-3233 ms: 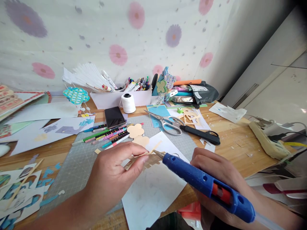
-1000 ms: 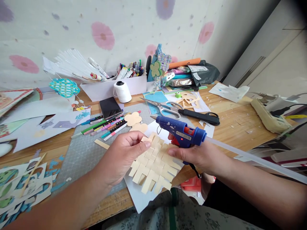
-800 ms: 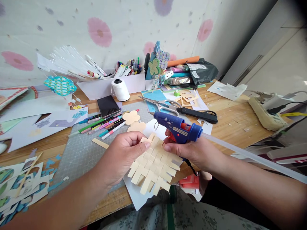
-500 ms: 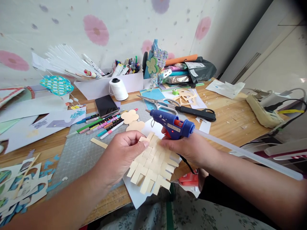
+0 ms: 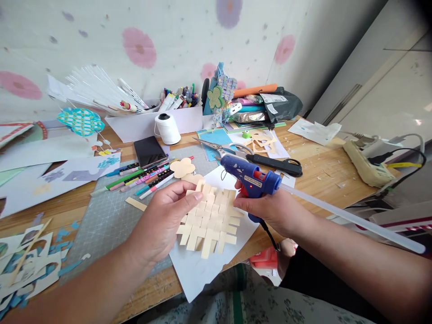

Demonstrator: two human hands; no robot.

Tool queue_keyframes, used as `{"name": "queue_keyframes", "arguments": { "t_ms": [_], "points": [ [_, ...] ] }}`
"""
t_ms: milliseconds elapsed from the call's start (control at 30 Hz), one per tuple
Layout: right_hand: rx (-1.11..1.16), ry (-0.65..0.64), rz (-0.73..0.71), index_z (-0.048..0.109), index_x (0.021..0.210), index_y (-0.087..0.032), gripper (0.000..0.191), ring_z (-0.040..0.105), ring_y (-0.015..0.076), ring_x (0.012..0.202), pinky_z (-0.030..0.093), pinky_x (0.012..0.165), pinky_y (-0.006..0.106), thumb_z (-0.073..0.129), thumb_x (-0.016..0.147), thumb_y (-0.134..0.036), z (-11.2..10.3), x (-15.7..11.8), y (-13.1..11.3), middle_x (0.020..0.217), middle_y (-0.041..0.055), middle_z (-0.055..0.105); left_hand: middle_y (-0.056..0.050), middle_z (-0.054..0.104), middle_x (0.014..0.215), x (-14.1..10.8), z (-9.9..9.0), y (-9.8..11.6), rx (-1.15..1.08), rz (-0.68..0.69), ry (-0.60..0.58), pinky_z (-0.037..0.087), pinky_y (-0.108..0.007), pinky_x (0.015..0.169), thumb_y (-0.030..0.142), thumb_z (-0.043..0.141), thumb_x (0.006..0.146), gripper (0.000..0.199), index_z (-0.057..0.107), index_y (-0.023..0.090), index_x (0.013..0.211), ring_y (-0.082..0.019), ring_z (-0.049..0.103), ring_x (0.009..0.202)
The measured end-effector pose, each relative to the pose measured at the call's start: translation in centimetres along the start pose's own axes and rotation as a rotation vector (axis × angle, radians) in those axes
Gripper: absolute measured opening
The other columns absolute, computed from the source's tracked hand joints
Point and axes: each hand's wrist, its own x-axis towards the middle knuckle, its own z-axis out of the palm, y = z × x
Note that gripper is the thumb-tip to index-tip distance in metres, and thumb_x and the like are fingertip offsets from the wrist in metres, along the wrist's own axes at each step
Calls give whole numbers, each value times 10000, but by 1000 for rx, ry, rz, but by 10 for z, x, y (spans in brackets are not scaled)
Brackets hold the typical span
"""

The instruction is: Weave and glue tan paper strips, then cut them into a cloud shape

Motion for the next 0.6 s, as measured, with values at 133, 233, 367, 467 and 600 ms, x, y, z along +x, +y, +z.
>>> {"name": "queue_keyframes", "arguments": {
  "t_ms": [133,233,367,467,600],
  "points": [
    [-47,20,-17,576,936,-237,247,561,160,680,477,612,291,694,723,-277,1,-1,-1,745,-18,611,-16,695,691,0,1,-2,-9,-49,-30,509,-271,573,355,796,687,239,687,164,783,-170,646,607],
    [-58,26,-7,580,914,-225,245,556,155,670,473,592,283,701,709,-281,3,-1,-6,740,-14,608,-39,719,738,-1,2,-4,-16,-51,-22,531,-307,626,353,809,675,259,694,155,795,-195,668,653],
    [-32,16,-14,586,911,-209,255,551,148,646,468,581,280,704,691,-260,6,-1,-12,719,-12,600,-57,741,767,-2,4,-4,-30,-44,-1,529,-315,642,357,814,674,268,704,147,798,-205,677,674],
    [5,8,-11,579,888,-204,250,549,147,628,460,582,290,699,673,-249,8,-3,-14,709,-9,599,-41,731,728,-2,4,-4,-19,-17,13,519,-303,632,357,808,687,250,695,146,756,-190,663,656],
    [59,4,32,570,863,-202,287,533,142,586,435,563,294,713,619,-252,10,-5,-16,667,-24,576,-23,709,684,-2,3,-5,-13,-3,15,506,-294,621,373,798,697,257,685,147,742,-179,649,636]
  ]
}}
